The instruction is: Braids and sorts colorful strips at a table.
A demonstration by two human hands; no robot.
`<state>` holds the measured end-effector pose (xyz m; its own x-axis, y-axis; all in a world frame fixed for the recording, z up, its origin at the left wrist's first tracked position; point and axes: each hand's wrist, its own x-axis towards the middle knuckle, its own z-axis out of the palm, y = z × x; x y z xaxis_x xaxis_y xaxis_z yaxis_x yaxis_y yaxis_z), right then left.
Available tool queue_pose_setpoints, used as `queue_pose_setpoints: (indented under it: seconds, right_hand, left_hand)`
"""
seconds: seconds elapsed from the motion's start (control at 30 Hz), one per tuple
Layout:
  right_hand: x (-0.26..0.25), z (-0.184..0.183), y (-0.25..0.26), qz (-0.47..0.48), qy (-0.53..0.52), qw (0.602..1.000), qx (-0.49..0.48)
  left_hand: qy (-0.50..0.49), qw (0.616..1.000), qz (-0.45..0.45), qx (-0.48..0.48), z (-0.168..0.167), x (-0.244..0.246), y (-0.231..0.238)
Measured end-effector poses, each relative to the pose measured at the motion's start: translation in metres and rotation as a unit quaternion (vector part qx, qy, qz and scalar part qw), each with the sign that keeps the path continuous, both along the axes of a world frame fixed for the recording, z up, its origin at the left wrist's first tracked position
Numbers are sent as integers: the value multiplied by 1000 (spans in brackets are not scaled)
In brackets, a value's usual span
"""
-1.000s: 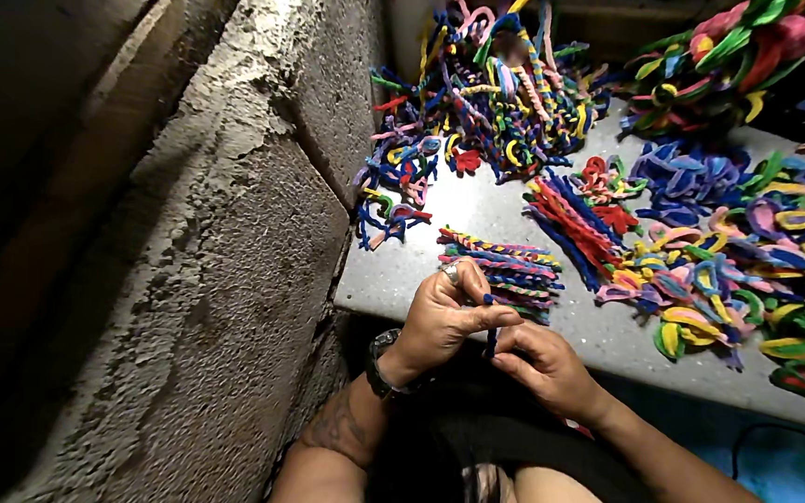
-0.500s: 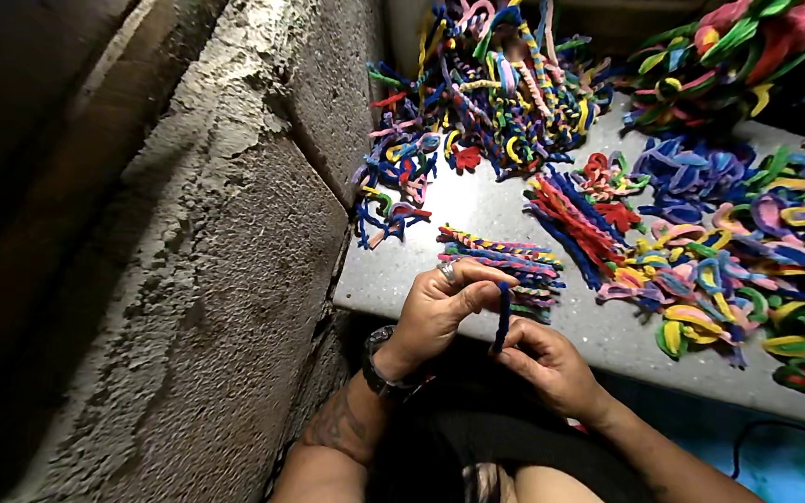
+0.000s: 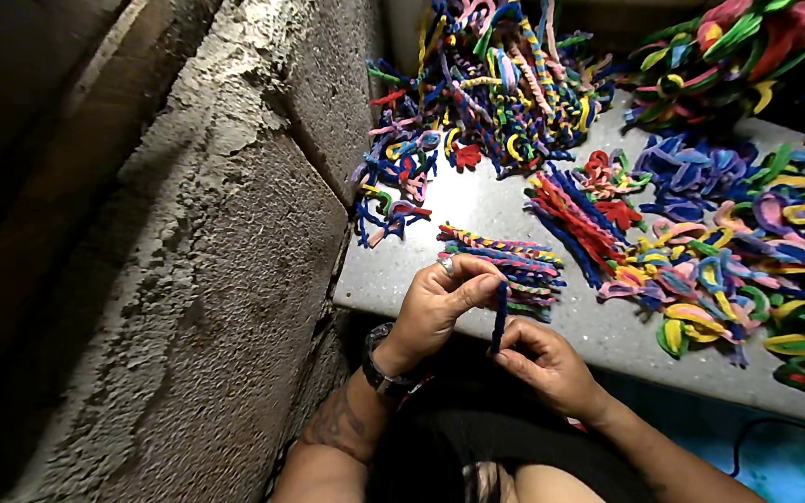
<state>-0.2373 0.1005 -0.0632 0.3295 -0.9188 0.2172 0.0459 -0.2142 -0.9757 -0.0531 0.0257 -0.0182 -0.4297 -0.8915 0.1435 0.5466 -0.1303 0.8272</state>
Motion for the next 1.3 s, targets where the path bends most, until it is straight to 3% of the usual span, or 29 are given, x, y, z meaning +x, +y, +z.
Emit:
queue_pose_setpoints:
  seconds: [0.33, 0.67, 0.9, 1.0, 1.07, 1.17, 1.3]
  right_hand:
    - [2, -1, 1, -66, 7, 998, 14]
    - [0, 5, 0, 47, -58, 994, 76]
    - [0, 6, -1, 61, -49, 996, 43]
    - [-6, 12, -7, -28, 39, 999, -21]
    - [-21, 20, -20, -156, 138, 976, -68]
    - [-54, 34, -49, -324, 301, 893, -87]
    - [-87, 41, -86, -366, 435, 822, -30]
  left_hand:
    - [-22, 999, 10, -48, 6, 0, 5]
    - [24, 999, -3, -35, -2, 1, 4]
    - [114, 990, -46, -65, -7, -2, 3]
    - [86, 995, -12, -49, -8, -1, 0]
    - [-34, 995, 51, -81, -6, 4, -4]
    - [-206, 952, 161, -160, -8, 12, -10]
    - [-274, 907, 212, -240, -23, 20, -13]
